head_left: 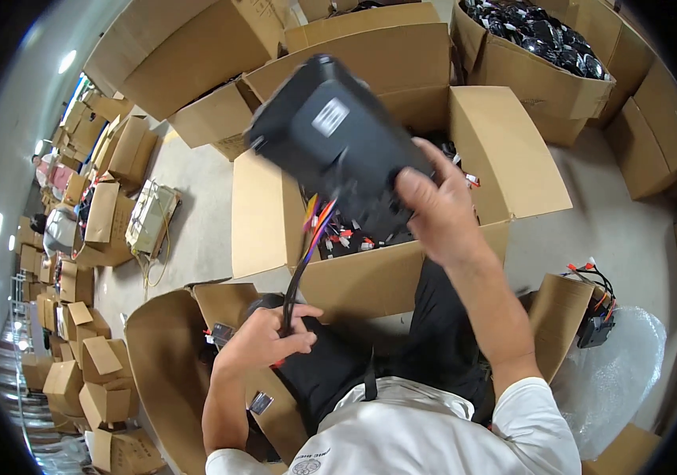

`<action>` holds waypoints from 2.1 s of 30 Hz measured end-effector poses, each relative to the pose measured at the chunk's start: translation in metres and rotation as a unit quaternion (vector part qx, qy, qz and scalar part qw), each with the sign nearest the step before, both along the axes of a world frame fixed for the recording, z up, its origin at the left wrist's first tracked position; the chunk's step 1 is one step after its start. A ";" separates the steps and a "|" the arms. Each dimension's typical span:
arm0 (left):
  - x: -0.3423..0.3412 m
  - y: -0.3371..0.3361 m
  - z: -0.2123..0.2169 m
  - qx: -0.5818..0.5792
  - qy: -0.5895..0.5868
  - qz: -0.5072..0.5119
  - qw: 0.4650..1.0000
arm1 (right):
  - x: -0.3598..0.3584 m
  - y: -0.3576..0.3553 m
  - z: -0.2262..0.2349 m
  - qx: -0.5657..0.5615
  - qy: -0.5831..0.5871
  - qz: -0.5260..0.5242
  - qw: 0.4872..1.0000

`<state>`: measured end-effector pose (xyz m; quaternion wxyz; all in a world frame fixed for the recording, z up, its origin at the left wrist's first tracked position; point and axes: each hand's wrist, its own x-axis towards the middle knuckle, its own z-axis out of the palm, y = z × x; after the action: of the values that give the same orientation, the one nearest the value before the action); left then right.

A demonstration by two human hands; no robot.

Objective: The person sorts and inspects electronic dash cams and wiring harnesses by hand, taking them from cardboard boxes in a warehouse.

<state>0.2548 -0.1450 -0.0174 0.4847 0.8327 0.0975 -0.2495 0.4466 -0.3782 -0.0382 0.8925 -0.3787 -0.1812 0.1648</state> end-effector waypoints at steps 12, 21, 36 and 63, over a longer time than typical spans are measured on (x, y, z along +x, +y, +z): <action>0.073 0.058 -0.068 -0.321 -0.020 0.124 0.939 | 0.094 -0.043 -0.145 -0.249 0.228 0.047 0.940; 0.195 0.020 -0.009 -0.276 -0.315 0.207 0.884 | 0.263 -0.034 -0.255 -0.453 0.085 -0.358 0.812; 0.007 0.038 -0.136 0.301 -0.266 0.311 0.861 | 0.306 -0.048 -0.335 -0.305 0.427 -0.210 0.824; -0.131 0.076 -0.060 -0.081 -0.261 0.438 0.856 | 0.301 -0.083 -0.312 -0.806 -0.285 -0.125 0.504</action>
<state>0.1235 -0.0692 -0.0775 0.6173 0.6963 0.3013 0.2081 0.7474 -0.4614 -0.3507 0.1142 -0.9796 -0.1653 0.0094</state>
